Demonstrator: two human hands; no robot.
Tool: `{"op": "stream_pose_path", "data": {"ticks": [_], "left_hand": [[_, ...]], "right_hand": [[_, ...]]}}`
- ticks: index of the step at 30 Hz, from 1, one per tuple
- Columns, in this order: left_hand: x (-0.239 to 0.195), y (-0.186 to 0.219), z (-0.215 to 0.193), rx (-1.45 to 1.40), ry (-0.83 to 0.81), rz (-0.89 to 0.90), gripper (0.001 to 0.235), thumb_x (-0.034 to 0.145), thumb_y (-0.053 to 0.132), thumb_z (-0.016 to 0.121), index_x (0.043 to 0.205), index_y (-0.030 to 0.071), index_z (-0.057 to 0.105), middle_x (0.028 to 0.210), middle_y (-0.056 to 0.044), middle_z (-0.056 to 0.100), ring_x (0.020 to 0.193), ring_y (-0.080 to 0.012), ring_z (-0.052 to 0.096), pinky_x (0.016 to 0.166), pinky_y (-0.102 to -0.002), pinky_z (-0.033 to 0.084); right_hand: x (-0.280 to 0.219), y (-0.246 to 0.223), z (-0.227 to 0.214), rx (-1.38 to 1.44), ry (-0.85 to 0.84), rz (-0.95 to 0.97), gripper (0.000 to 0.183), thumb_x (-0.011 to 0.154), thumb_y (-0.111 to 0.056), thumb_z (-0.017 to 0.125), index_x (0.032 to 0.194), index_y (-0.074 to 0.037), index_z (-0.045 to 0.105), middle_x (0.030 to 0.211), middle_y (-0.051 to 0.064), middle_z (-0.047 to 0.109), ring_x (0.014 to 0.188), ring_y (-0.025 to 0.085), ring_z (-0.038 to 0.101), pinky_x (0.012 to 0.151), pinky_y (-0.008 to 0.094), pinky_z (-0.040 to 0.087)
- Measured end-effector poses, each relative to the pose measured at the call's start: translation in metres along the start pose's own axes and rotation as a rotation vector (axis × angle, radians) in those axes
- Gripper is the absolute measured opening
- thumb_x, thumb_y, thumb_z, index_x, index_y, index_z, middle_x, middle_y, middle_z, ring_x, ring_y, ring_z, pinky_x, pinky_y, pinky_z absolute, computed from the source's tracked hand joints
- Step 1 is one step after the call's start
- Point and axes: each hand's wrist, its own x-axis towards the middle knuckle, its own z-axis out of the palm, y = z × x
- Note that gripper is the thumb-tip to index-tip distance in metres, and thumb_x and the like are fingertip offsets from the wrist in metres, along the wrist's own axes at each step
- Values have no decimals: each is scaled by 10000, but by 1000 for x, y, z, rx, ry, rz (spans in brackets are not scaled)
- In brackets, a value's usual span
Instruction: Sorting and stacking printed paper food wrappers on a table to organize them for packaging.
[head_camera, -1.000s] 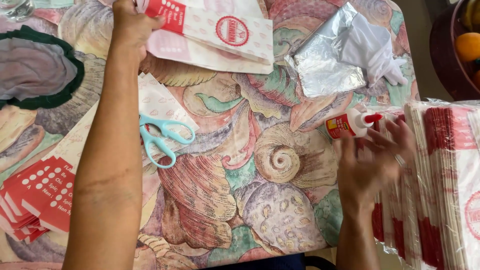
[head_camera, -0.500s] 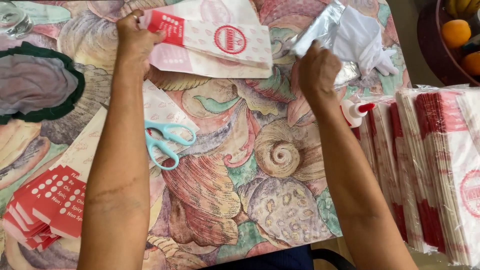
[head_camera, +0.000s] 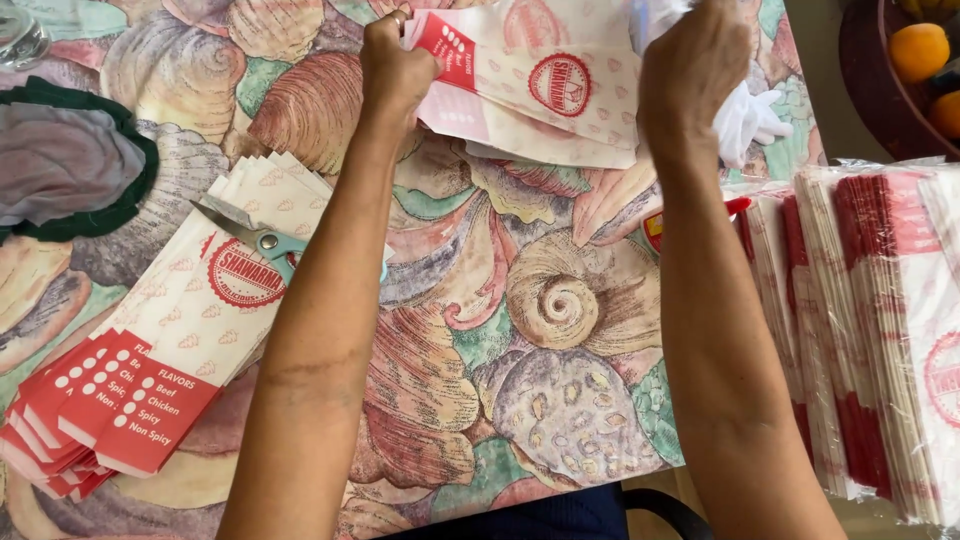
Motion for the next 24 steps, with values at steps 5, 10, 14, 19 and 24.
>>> {"op": "stream_pose_path", "data": {"ticks": [5, 10, 14, 19, 24], "left_hand": [[-21, 2, -10, -21, 35, -122, 240, 914, -172, 621, 1097, -16, 622, 940, -68, 647, 829, -171, 745, 629, -257, 721], [-58, -17, 8, -226, 309, -153, 333, 873, -213, 582, 1141, -15, 591, 990, -122, 670, 778, -197, 744, 591, -276, 719], [-87, -22, 25, -251, 430, -155, 510, 835, -216, 604, 1331, -119, 536, 1185, -260, 670, 1011, -305, 777, 918, -326, 728], [-112, -55, 54, -164, 450, 6, 132, 956, -57, 623, 1055, 28, 601, 950, -103, 685, 688, -172, 696, 503, -252, 640], [-120, -49, 64, -290, 464, 41, 320, 900, -48, 649, 1213, -15, 590, 1046, -178, 747, 880, -274, 774, 792, -403, 686]], "right_hand": [[0, 18, 0, 96, -40, 306, 333, 810, 145, 433, 692, -166, 443, 596, -52, 310, 556, 84, 230, 479, 345, 168], [-23, -29, -34, 320, 113, 256, 452, 883, 217, 414, 1264, 36, 578, 663, 33, 509, 492, 102, 245, 427, 371, 156], [-29, -47, -38, 384, 145, 262, 411, 794, 248, 364, 1049, -58, 468, 661, 94, 482, 520, 200, 455, 490, 437, 332], [-47, -45, 27, 273, 152, 143, 206, 855, 155, 468, 846, -10, 590, 639, 75, 631, 493, 165, 584, 367, 323, 452], [-69, -112, 19, 474, -208, -49, 303, 913, 146, 417, 1135, -56, 458, 711, 98, 619, 507, 267, 533, 408, 430, 388]]}}
